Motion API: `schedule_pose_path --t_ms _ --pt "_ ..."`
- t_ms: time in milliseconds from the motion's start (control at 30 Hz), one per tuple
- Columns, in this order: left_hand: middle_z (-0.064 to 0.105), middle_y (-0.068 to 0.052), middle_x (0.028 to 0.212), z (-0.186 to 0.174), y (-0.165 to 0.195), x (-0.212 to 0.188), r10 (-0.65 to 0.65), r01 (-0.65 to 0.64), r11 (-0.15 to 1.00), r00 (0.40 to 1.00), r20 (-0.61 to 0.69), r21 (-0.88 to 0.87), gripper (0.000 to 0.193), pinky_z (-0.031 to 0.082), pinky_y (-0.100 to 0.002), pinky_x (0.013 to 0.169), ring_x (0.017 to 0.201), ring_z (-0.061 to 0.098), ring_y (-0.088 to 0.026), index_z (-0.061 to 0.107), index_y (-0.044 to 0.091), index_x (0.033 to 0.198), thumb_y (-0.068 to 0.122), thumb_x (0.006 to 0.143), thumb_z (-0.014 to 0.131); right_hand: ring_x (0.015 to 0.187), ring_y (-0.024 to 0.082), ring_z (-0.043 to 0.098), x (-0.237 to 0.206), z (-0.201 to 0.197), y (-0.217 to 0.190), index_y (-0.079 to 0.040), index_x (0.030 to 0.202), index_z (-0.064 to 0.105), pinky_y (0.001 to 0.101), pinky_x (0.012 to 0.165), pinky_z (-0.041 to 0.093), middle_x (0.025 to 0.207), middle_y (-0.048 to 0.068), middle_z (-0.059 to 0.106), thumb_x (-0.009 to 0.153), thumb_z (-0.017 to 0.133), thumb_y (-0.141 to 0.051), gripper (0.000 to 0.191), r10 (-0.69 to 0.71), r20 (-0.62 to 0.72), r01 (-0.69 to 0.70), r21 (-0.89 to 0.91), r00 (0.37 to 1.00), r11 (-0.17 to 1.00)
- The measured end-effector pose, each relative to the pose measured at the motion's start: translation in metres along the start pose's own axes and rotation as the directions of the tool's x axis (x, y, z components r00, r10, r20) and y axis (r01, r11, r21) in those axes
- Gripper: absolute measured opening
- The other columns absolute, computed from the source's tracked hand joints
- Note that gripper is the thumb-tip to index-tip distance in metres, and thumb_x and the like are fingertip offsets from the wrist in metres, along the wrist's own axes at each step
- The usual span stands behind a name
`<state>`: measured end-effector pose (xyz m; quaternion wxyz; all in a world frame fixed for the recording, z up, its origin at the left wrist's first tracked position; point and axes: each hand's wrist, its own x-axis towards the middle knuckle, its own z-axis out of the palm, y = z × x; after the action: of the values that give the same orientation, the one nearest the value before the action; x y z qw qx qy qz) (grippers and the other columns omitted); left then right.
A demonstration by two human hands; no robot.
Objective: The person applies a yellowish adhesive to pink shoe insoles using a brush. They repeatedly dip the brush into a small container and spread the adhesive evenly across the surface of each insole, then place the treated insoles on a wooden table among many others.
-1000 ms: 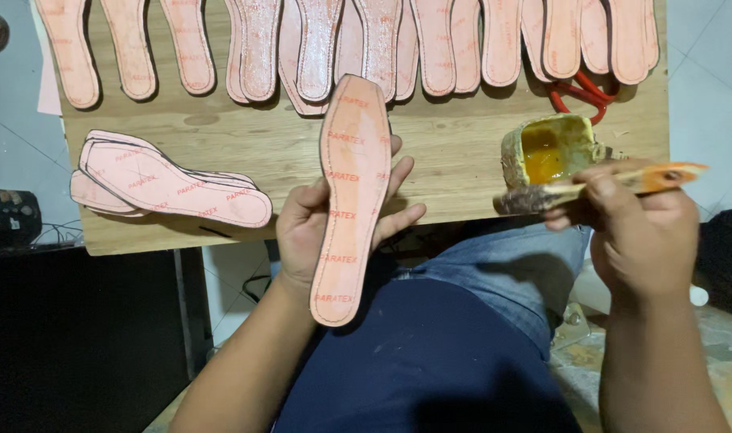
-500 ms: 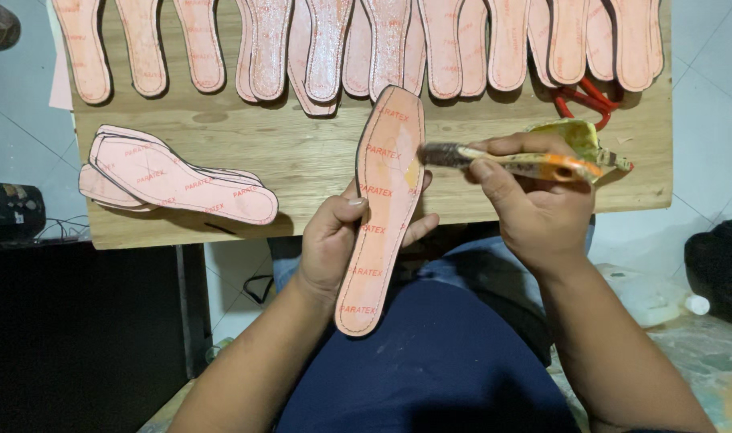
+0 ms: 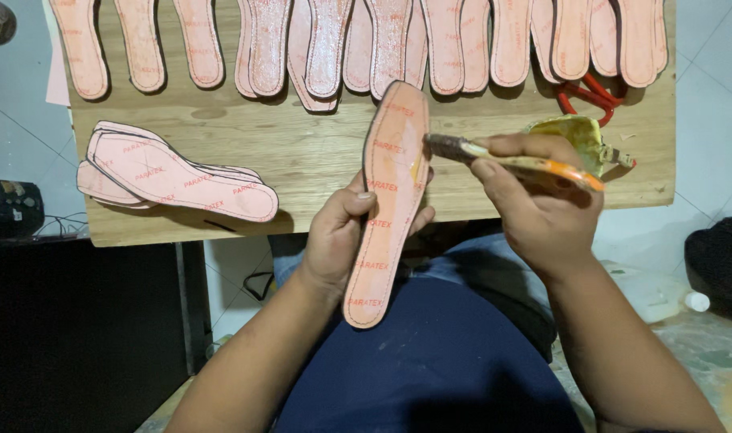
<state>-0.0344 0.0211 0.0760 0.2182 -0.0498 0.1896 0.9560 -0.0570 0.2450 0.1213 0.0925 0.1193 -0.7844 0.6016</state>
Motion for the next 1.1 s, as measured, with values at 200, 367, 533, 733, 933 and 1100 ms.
schedule_pose_path --t_ms 200,367,533,733,933,1100 --pt "0.063 -0.016 0.119 -0.006 -0.002 0.009 0.137 -0.142 0.987 0.988 0.07 0.075 0.051 0.051 -0.042 0.098 0.105 0.06 -0.026 0.045 -0.004 0.148 0.017 0.102 0.045 0.08 0.01 0.067 -0.014 0.014 -0.007 0.001 0.111 0.066 0.0234 0.072 0.055 0.096 0.008 0.071 0.097 0.076 -0.003 0.018 0.008 0.111 0.001 -0.072 0.994 0.997" --pt "0.062 -0.012 0.103 -0.014 -0.003 0.012 0.169 -0.158 0.985 0.966 0.197 -0.068 0.037 0.05 -0.034 0.079 0.088 0.059 -0.022 0.048 -0.006 0.136 0.015 0.107 0.042 0.081 0.008 0.068 -0.03 0.013 -0.019 0.0 0.104 0.067 0.0232 0.073 0.055 0.094 0.006 0.072 0.091 0.078 -0.006 0.018 0.004 0.261 0.033 -0.141 0.965 0.989" --pt "0.066 -0.015 0.118 -0.008 0.003 0.013 0.069 -0.065 0.995 0.996 -0.049 0.079 0.051 0.055 -0.037 0.086 0.094 0.064 -0.024 0.05 -0.002 0.142 0.018 0.096 0.043 0.087 0.011 0.068 -0.01 0.0 -0.017 0.0 0.109 0.068 0.0244 0.078 0.057 0.101 0.007 0.073 0.095 0.077 -0.005 0.018 0.103 0.174 -0.095 -0.056 0.979 0.994" --pt "0.067 -0.018 0.114 -0.011 0.001 0.015 0.101 -0.107 0.972 0.994 0.036 0.209 0.045 0.056 -0.04 0.093 0.097 0.066 -0.027 0.051 -0.003 0.143 0.018 0.104 0.041 0.098 0.012 0.069 0.011 0.003 -0.007 0.002 0.116 0.067 0.0258 0.087 0.058 0.11 0.009 0.074 0.097 0.073 -0.002 0.02 0.195 0.226 -0.22 0.09 0.954 0.971" --pt "0.066 -0.017 0.119 -0.024 0.009 0.024 0.159 -0.163 0.984 0.985 0.069 0.066 0.043 0.056 -0.043 0.086 0.1 0.067 -0.029 0.049 -0.002 0.145 0.019 0.109 0.04 0.1 0.014 0.072 -0.01 0.009 -0.017 0.002 0.109 0.069 0.0282 0.089 0.059 0.11 0.01 0.076 0.091 0.074 -0.001 0.018 0.19 0.411 -0.225 0.038 0.892 0.974" --pt "0.059 -0.012 0.137 -0.019 0.017 0.032 0.19 -0.173 0.978 0.97 -0.153 0.114 0.054 0.053 -0.052 0.105 0.121 0.061 -0.026 0.044 0.006 0.15 0.019 0.097 0.039 0.096 0.017 0.076 -0.018 0.005 -0.028 -0.001 0.105 0.07 0.0289 0.085 0.059 0.105 0.01 0.077 0.086 0.077 -0.003 0.02 0.04 0.502 0.005 -0.088 0.864 0.996"
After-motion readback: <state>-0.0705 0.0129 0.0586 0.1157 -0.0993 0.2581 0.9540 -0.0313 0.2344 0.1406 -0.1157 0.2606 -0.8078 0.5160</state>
